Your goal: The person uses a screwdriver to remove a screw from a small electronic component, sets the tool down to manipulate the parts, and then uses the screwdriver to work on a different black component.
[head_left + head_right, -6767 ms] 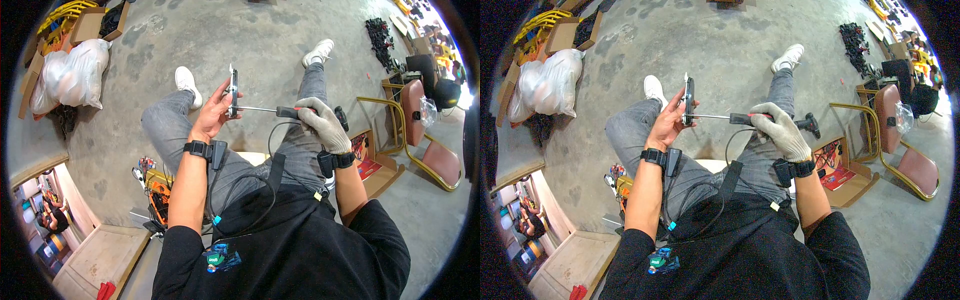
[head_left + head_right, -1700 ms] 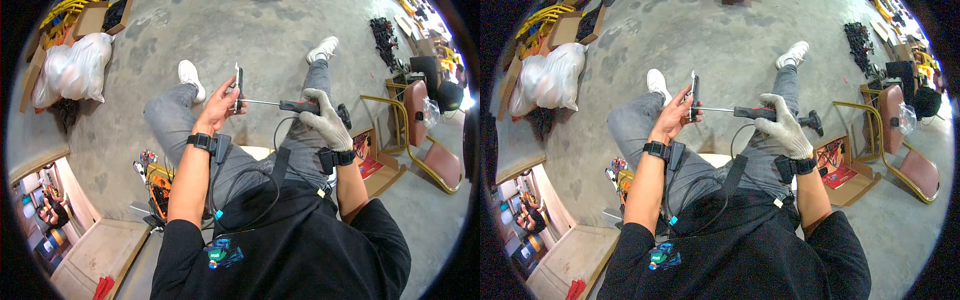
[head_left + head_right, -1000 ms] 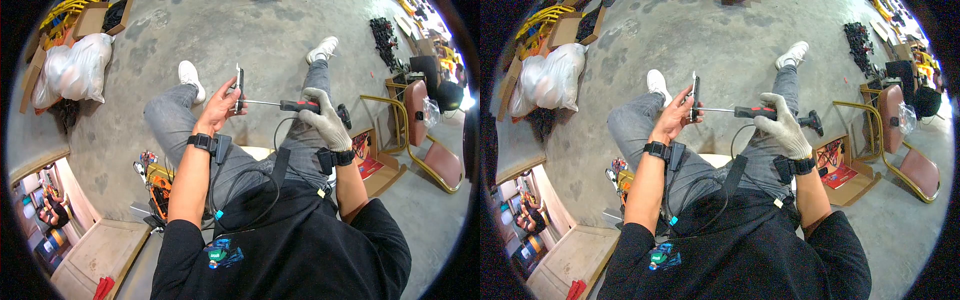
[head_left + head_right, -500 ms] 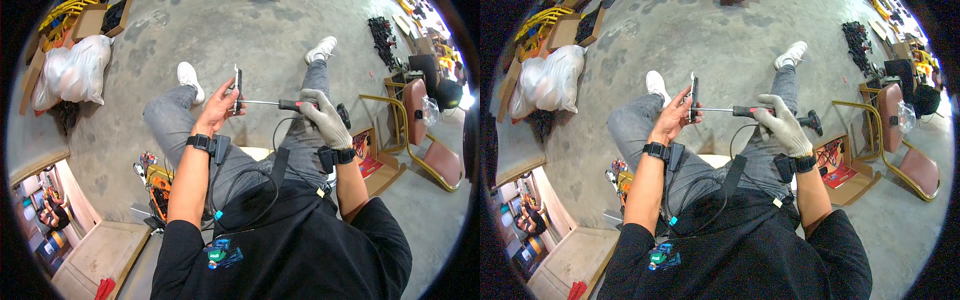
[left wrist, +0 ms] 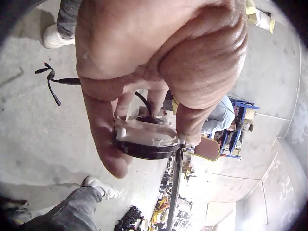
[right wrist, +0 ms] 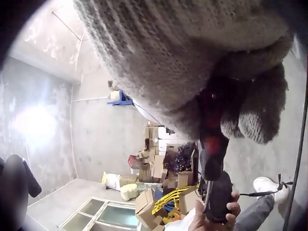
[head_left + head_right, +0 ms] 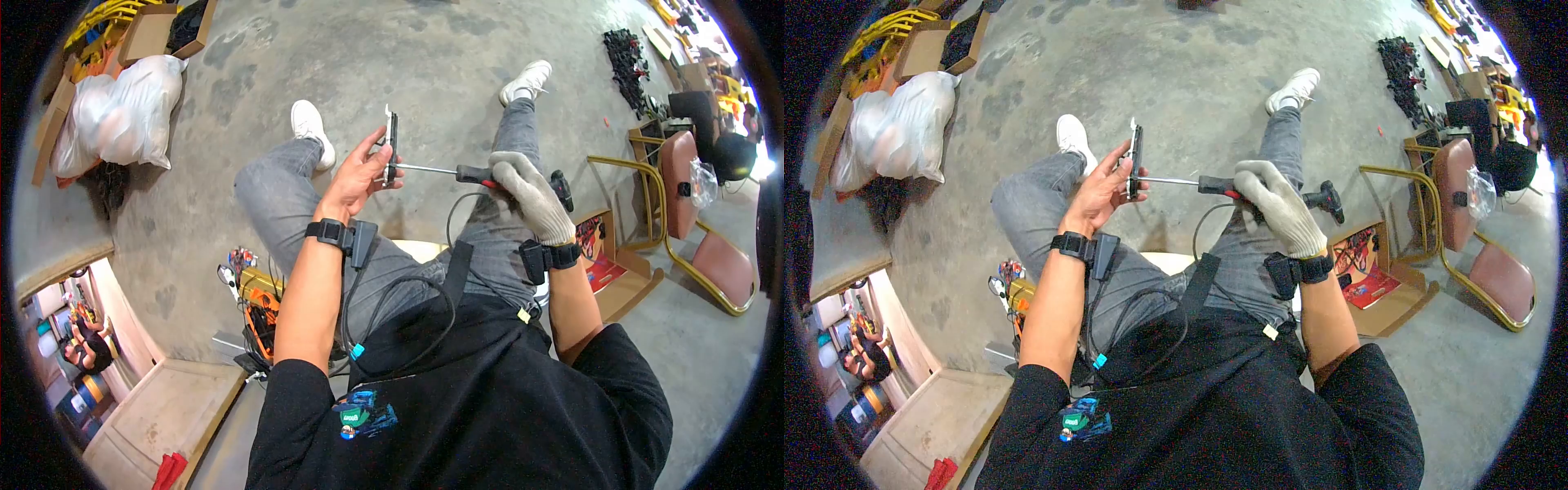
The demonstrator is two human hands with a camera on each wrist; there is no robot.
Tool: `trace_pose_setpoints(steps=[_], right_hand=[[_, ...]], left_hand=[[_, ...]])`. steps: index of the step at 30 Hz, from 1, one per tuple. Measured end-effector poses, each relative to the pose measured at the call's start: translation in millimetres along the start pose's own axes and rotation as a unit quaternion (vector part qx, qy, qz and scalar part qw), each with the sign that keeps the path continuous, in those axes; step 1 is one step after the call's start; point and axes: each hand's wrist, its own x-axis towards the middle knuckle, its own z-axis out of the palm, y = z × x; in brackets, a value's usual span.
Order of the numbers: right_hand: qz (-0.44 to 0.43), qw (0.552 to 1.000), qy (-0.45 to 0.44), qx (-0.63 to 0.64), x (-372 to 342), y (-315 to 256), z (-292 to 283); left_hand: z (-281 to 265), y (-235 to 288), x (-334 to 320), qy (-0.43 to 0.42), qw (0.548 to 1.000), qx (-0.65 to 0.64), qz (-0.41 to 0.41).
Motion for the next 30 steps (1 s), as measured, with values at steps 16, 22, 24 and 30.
trace_pose_setpoints(steps=[16, 22, 24, 30], right_hand=[[-0.115, 0.988, 0.04, -0.092, -0.2, 10.6, 6.3], [0.042, 0.998, -0.051, -0.016, -1.5, -6.7, -1.6], [-0.017, 0.999, 0.0, -0.036, -3.6, -0.8, 5.4], [-0.048, 0.997, 0.018, -0.055, 0.0, 3.3, 3.3]], left_hand=[[-1.9, -2.3, 1.9, 0.001, 1.0, -0.012, 0.006], [-0.2, -0.5, 0.6, -0.003, 1.0, -0.007, 0.008], [0.2, 0.0, -0.4, -0.003, 1.0, -0.006, 0.008], [-0.2, -0.4, 1.4, -0.004, 1.0, 0.002, 0.008]])
